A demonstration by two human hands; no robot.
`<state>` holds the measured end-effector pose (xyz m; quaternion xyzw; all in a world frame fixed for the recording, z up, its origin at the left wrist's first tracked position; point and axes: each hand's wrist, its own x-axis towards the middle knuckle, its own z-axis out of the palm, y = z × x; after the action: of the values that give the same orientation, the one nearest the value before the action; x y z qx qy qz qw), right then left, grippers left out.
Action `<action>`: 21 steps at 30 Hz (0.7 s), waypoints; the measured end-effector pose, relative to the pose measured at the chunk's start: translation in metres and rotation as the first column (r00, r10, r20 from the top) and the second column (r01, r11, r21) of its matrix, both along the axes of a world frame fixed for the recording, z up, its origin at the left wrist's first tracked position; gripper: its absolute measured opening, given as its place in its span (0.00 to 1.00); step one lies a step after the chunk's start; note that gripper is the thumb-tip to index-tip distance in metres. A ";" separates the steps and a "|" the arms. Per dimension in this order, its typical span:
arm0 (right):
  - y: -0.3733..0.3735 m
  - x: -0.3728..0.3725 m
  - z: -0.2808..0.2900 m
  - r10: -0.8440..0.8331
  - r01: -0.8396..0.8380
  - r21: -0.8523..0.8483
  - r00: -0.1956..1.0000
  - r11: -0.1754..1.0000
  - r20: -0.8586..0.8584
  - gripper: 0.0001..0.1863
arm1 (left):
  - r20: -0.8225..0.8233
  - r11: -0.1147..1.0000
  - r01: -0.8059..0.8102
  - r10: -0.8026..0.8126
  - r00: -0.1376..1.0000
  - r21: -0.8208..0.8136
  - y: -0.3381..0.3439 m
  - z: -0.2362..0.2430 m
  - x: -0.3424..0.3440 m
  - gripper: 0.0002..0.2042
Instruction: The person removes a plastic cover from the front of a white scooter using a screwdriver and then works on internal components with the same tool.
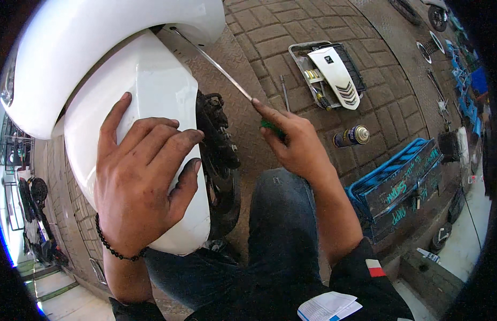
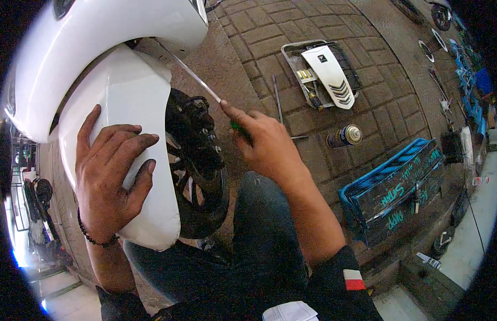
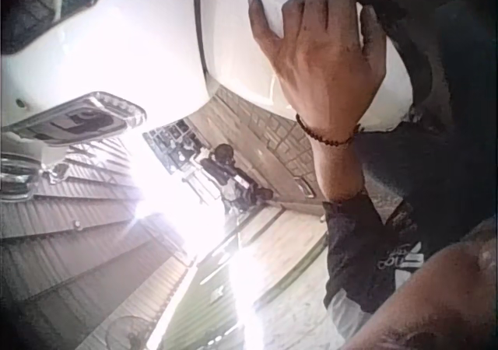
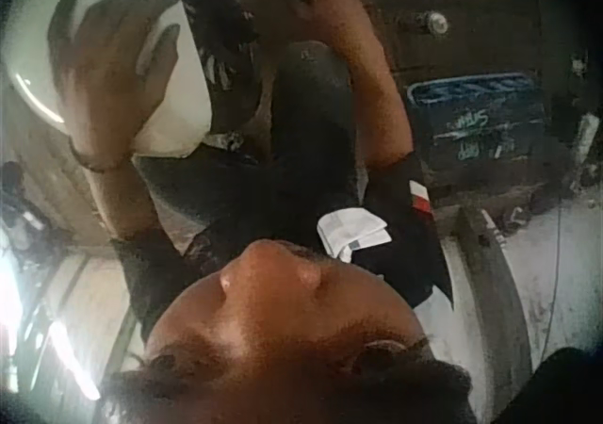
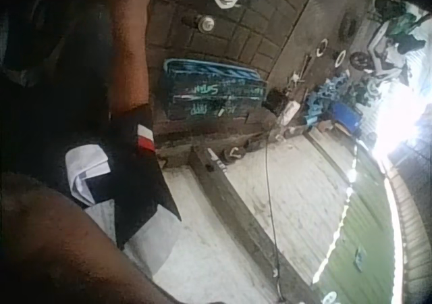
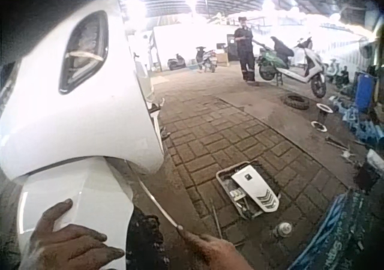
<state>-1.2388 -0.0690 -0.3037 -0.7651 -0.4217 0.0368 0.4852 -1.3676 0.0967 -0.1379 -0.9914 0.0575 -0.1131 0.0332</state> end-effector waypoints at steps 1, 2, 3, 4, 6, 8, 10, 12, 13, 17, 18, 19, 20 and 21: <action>0.004 0.000 0.001 0.060 -0.055 0.140 0.998 0.989 -0.031 0.29 | 0.002 1.000 0.003 -0.003 1.000 -0.005 0.000 -0.001 0.001 0.13; 0.001 -0.001 0.004 0.146 -0.078 0.196 0.920 0.978 -0.364 0.28 | 0.004 1.000 0.007 -0.007 1.000 -0.011 0.000 -0.002 0.001 0.13; -0.005 -0.003 0.011 0.230 -0.076 0.256 0.727 0.964 -0.647 0.28 | 0.007 1.000 0.015 -0.014 1.000 -0.016 0.000 -0.004 0.003 0.13; -0.007 -0.005 0.013 0.357 -0.069 0.376 0.509 0.924 -0.783 0.28 | 0.011 1.000 0.023 -0.023 1.000 -0.020 0.001 -0.006 0.005 0.14; -0.001 -0.014 0.015 0.608 0.036 0.609 0.035 0.792 -0.793 0.28 | 0.006 1.000 -0.012 0.012 1.000 -0.008 -0.001 0.004 -0.005 0.13; 0.001 -0.022 0.020 0.736 0.223 0.702 -0.184 0.677 -0.652 0.29 | 0.005 0.999 -0.005 0.006 1.000 -0.033 -0.001 0.004 -0.004 0.13; 0.016 -0.048 0.038 0.779 0.390 0.677 -0.246 0.624 -0.576 0.29 | 0.009 0.998 0.014 -0.014 1.000 -0.058 0.001 0.003 -0.001 0.13; 0.029 -0.064 0.053 0.763 0.374 0.675 -0.171 0.636 -0.624 0.27 | 0.022 0.998 0.029 -0.028 0.999 -0.060 0.000 0.005 -0.001 0.12; 0.033 -0.068 0.055 0.756 0.353 0.683 -0.126 0.639 -0.642 0.27 | 0.035 0.997 0.043 -0.041 0.999 -0.057 0.000 0.005 0.001 0.12; 0.029 -0.061 0.061 0.734 0.286 0.688 -0.092 0.667 -0.673 0.25 | 0.037 0.996 0.060 -0.058 0.998 -0.061 0.002 0.009 -0.006 0.11; 0.026 -0.056 0.064 0.740 0.277 0.695 -0.110 0.664 -0.663 0.25 | 0.026 0.996 0.052 -0.050 0.998 -0.073 0.002 0.010 -0.008 0.11; 0.023 -0.055 0.071 0.710 0.260 0.676 -0.061 0.690 -0.702 0.24 | 0.036 0.996 0.044 -0.041 0.999 -0.078 0.004 0.009 -0.011 0.11; 0.024 -0.054 0.078 0.618 0.194 0.608 0.013 0.770 -0.786 0.25 | 0.040 0.996 0.042 -0.039 0.998 -0.077 0.007 0.009 -0.013 0.12; 0.024 -0.052 0.083 0.516 0.142 0.526 0.102 0.839 -0.851 0.25 | 0.045 0.996 0.050 -0.047 0.998 -0.077 0.009 0.009 -0.012 0.14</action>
<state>-1.2911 -0.0452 -0.2202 -0.3327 -0.0876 0.4872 0.8027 -1.3797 0.1055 -0.1286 -0.9875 0.0763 -0.1375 -0.0073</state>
